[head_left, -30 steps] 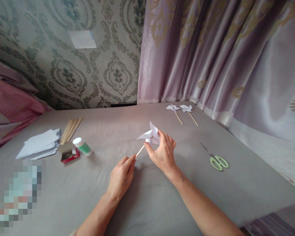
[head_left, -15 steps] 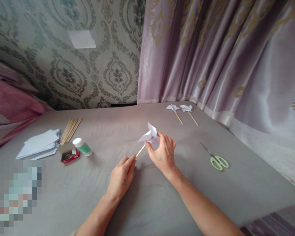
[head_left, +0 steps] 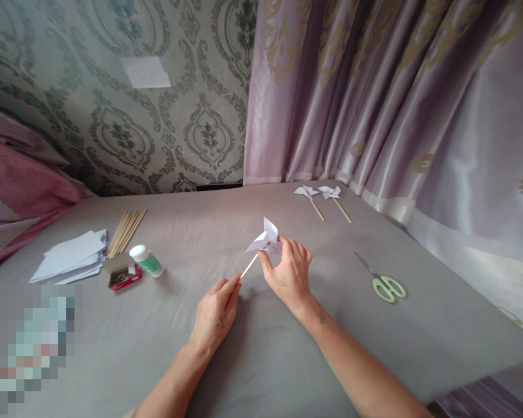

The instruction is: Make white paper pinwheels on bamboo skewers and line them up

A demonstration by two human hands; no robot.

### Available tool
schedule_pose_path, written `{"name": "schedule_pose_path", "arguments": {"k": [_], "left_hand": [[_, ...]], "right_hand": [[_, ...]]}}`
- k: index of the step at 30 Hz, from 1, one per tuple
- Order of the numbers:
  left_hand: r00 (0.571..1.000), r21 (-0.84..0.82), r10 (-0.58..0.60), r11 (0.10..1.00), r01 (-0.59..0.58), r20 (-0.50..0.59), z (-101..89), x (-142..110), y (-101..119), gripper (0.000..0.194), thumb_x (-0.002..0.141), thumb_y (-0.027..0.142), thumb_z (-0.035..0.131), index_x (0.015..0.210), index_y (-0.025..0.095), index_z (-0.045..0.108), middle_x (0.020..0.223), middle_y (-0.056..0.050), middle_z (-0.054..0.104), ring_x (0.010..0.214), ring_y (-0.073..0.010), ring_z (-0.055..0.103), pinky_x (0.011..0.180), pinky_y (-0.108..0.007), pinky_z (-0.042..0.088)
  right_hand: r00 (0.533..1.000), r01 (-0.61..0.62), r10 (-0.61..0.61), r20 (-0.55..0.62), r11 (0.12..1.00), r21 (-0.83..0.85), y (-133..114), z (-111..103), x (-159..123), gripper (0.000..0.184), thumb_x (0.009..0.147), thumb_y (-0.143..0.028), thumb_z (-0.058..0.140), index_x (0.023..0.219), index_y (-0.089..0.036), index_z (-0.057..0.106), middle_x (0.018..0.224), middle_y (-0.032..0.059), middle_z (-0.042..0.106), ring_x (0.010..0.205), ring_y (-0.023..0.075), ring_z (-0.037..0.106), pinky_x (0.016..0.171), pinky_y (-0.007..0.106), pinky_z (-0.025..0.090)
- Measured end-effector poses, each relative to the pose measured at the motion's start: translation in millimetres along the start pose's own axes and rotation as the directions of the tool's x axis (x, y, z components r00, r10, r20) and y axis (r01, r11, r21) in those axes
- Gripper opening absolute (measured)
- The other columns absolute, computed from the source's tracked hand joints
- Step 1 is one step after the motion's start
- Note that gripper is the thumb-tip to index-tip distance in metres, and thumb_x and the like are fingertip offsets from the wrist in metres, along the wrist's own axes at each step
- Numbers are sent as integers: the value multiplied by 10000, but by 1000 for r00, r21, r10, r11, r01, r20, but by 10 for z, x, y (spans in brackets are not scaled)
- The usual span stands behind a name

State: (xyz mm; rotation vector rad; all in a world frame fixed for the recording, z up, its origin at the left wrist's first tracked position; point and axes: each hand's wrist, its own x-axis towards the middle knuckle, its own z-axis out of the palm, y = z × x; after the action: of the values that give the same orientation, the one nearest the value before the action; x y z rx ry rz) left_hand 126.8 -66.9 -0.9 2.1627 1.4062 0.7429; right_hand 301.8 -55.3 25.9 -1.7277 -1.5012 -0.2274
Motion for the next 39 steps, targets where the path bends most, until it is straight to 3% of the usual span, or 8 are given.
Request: {"name": "schedule_pose_path", "arguments": {"k": [4, 13, 21, 26, 28, 32, 34, 39], "left_hand": [[1000, -84, -27, 996, 26, -4, -4, 15, -38, 402, 924, 387, 379, 1136, 189, 658, 767, -44, 599, 654, -148, 541, 603, -232, 379], [971, -456, -225, 859, 234, 74, -28, 81, -51, 502, 807, 495, 522, 1075, 108, 697, 612, 0, 532, 584, -129, 458, 530, -216, 334], [972, -554, -214, 799, 234, 102, -47, 78, -12, 562, 797, 525, 519, 1127, 94, 665, 569, 28, 447, 556, -108, 391, 510, -213, 300], [968, -605, -250, 769, 208, 14, -84, 117, -27, 537, 787, 511, 523, 1101, 100, 667, 610, 11, 505, 540, -96, 387, 495, -204, 303], [966, -606, -259, 767, 212, 9, -108, 122, -23, 494, 786, 503, 535, 1060, 121, 687, 650, -8, 556, 530, -90, 383, 484, -202, 305], [964, -661, -254, 710, 244, 83, -158, 113, 20, 489, 762, 516, 578, 1028, 125, 701, 735, -47, 640, 500, -77, 368, 471, -206, 304], [955, -687, -254, 668, 287, 152, -179, 105, 48, 510, 745, 532, 594, 1032, 123, 700, 740, -52, 658, 479, -71, 347, 458, -207, 279], [951, -676, -225, 669, 310, 214, -211, 88, 72, 490, 727, 543, 609, 976, 138, 727, 745, -57, 687, 499, -82, 370, 481, -216, 278]], "right_hand": [[999, 26, -27, 23, 998, 50, 39, -50, 51, 447, 849, -481, 543, 1123, -130, 568, 1106, 145, 639, 1062, 277, 537, 955, 429, 322], [984, 163, -142, -106, 959, 233, 286, -285, 308, 328, 899, -215, 387, 1139, -152, 601, 1140, 137, 624, 1107, 230, 545, 968, 412, 397], [977, 204, -205, 53, 979, 21, 147, -235, 186, 416, 809, -66, 405, 1185, -117, 574, 1136, 148, 638, 1069, 257, 566, 911, 411, 417], [871, 286, -364, 331, 922, 261, -20, -298, 97, 331, 755, -27, 434, 860, -212, 687, 875, 27, 717, 840, 167, 652, 782, 280, 470], [895, 232, -339, 291, 909, 347, -51, -364, 151, 295, 764, -45, 439, 738, -223, 673, 784, 1, 711, 761, 150, 654, 736, 259, 477], [963, 253, -268, 8, 917, 308, -57, -518, 477, 308, 771, -46, 411, 753, -210, 671, 821, 40, 689, 820, 185, 636, 787, 313, 474], [935, 353, -353, -35, 915, 195, -84, -591, 686, 377, 765, -10, 405, 909, -205, 694, 992, 67, 671, 965, 214, 598, 865, 362, 446], [787, 607, -592, 177, 793, -50, -256, -657, 1073, 517, 824, 13, 438, 1201, -286, 626, 1308, 81, 517, 1204, 269, 419, 973, 454, 338]]}}
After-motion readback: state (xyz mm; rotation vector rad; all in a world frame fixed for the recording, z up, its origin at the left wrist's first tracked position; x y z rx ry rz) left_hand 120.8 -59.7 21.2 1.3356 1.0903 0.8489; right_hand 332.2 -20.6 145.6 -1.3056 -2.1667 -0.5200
